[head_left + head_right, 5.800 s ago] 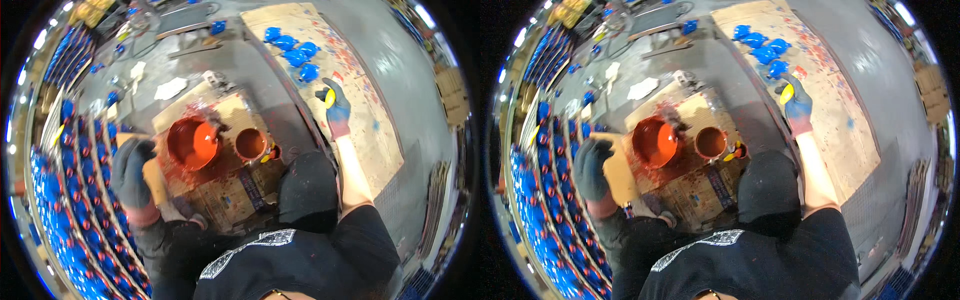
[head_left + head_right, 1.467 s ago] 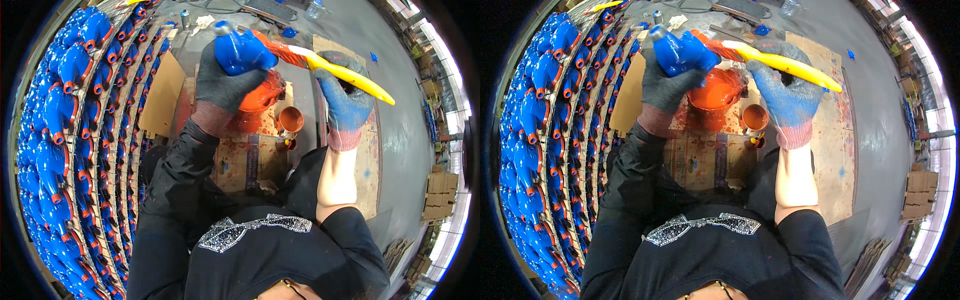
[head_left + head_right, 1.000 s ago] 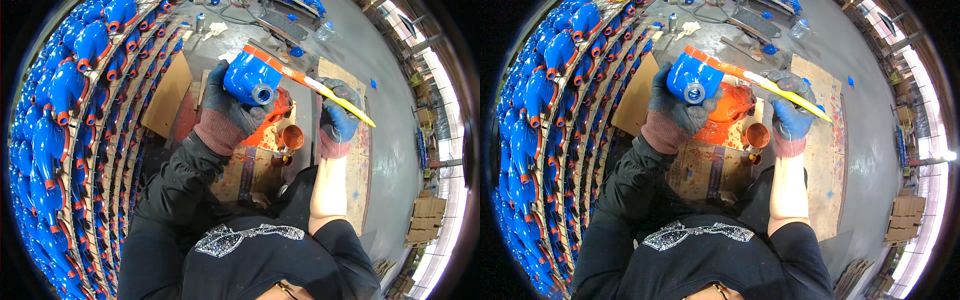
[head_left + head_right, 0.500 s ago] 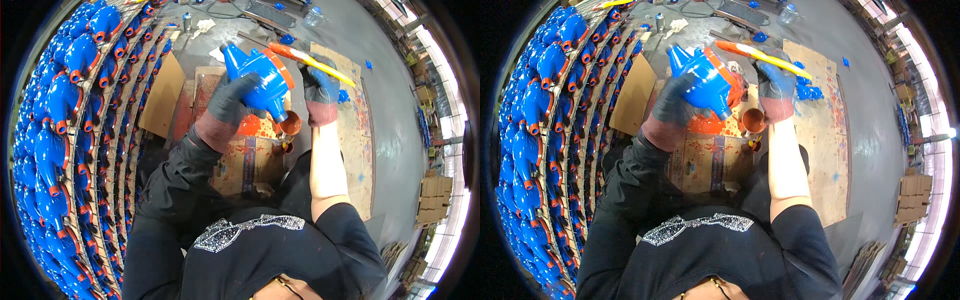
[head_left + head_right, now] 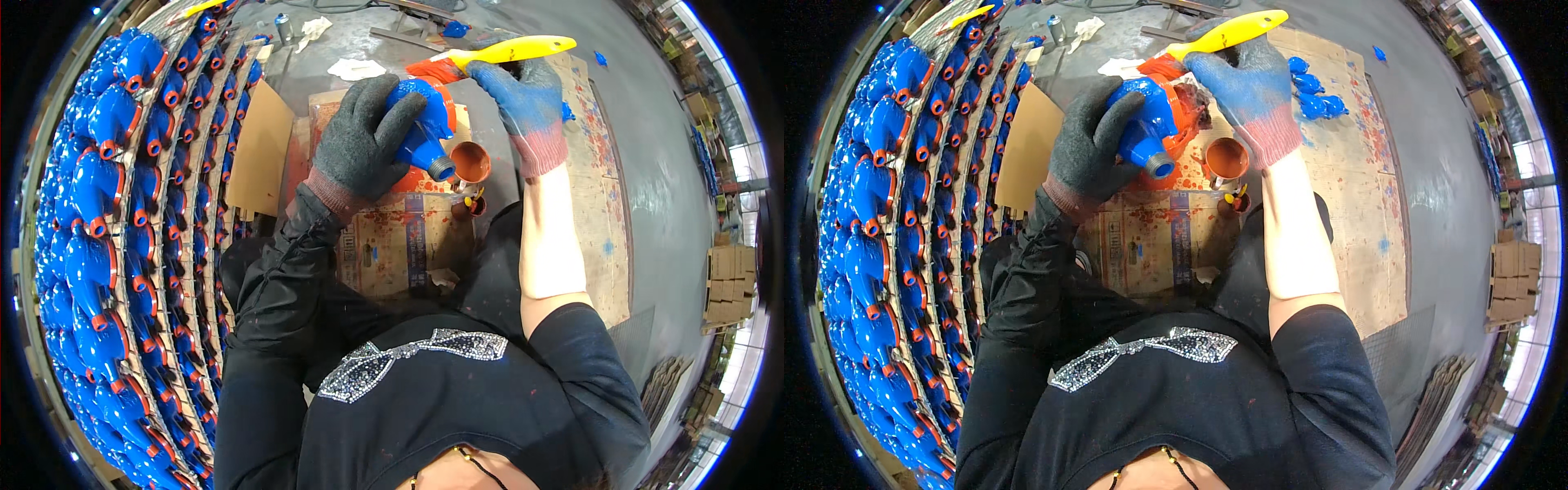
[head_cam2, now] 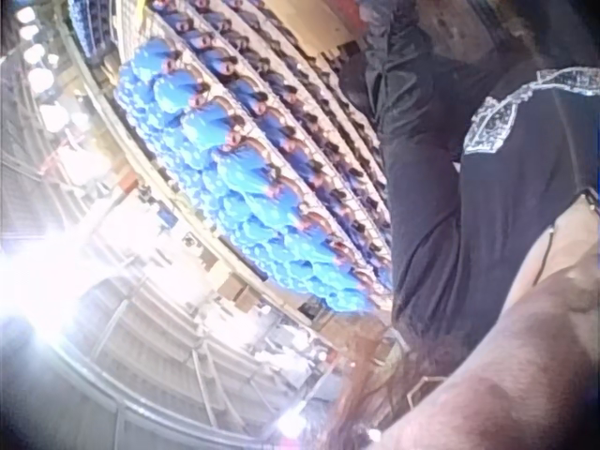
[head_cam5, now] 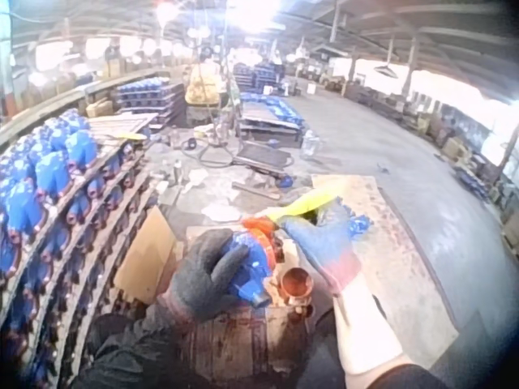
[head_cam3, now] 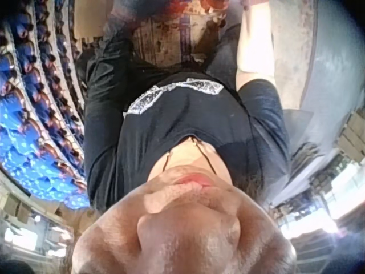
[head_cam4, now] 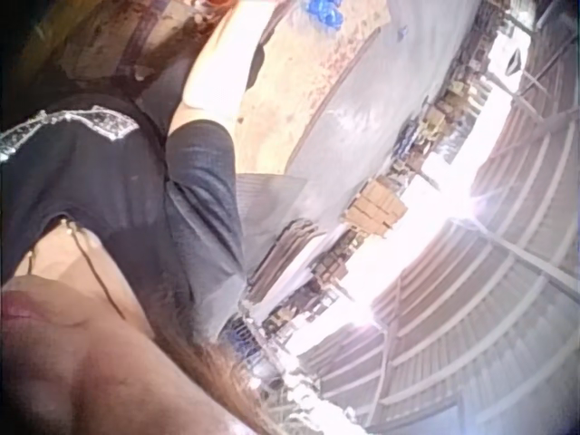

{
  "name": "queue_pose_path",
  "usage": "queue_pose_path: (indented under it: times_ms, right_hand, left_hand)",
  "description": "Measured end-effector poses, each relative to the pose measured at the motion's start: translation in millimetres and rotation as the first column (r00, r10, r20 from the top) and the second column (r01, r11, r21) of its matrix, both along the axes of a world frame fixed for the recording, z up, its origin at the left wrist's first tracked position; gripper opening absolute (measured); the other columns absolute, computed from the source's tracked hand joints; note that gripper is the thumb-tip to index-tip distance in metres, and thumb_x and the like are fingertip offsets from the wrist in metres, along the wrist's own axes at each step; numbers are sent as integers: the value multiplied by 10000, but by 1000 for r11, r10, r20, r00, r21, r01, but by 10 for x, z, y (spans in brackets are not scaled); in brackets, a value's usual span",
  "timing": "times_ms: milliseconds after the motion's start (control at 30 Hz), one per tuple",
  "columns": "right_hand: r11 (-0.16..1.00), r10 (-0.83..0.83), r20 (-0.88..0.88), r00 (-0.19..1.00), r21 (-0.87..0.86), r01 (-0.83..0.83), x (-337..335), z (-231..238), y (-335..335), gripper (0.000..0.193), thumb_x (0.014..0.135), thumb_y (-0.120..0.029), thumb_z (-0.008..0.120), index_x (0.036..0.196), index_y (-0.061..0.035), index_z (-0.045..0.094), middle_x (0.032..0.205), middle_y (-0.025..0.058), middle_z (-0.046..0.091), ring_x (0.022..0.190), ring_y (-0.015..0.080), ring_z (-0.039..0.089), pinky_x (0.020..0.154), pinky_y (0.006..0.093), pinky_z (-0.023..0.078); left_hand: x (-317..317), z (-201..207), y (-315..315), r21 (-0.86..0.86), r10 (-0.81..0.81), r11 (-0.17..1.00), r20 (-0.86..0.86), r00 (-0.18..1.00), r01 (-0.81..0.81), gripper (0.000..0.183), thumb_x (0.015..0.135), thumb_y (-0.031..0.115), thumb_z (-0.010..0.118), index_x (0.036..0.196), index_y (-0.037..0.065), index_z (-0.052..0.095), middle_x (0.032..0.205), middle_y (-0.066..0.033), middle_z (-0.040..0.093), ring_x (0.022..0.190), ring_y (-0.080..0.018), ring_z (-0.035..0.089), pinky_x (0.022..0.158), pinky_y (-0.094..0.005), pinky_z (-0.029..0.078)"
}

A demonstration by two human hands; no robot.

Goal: Applying red paint to blue industrial elbow joints using a brush.

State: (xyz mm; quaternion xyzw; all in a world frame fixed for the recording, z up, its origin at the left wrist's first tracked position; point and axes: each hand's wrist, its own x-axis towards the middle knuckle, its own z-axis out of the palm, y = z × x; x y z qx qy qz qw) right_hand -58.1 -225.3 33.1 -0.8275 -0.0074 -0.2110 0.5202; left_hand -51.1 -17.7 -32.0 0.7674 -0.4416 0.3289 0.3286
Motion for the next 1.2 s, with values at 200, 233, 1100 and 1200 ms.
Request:
queue_pose_path:
  times_ms: [200, 233, 1100, 1200]
  right_hand:
    - [995, 5, 184, 983, -104, 14, -188, 112, 106, 252, 766, -217, 751, 922, -26, 697, 734, 61, 665, 638, 131, 607, 595, 260, 470]
    - [992, -12, 171, 985, -120, 32, -205, 121, 129, 252, 766, -217, 751, 922, -26, 697, 734, 61, 665, 638, 131, 607, 595, 260, 470]
    - [984, 169, 74, 983, -75, -163, 191, -347, 245, 188, 765, -38, 678, 940, 15, 635, 812, 43, 625, 731, 109, 591, 672, 262, 473]
    - [974, 214, -138, 967, -47, -222, 439, -782, 230, 229, 792, -111, 699, 983, 9, 660, 874, 69, 664, 781, 130, 604, 732, 253, 478]
  left_hand:
    - [49, -50, 54, 1, 79, 997, -79, 994, -79, 795, 578, 94, 764, 1300, 118, 430, 1231, -216, 446, 1111, -423, 481, 929, -481, 440]
    - [60, -57, 55, -32, 114, 992, -117, 987, -118, 799, 574, 99, 771, 1294, 112, 425, 1235, -216, 442, 1112, -419, 481, 929, -481, 441]
    - [150, 143, 564, -912, -976, 86, -158, 149, -402, 547, 840, 494, 591, 1231, 122, 497, 1130, -105, 588, 1003, -265, 617, 772, -478, 563]
    - [175, 55, 561, -901, -922, 200, -306, 237, -384, 634, 837, 485, 626, 1292, 79, 452, 1117, -106, 589, 931, -249, 634, 753, -379, 561]
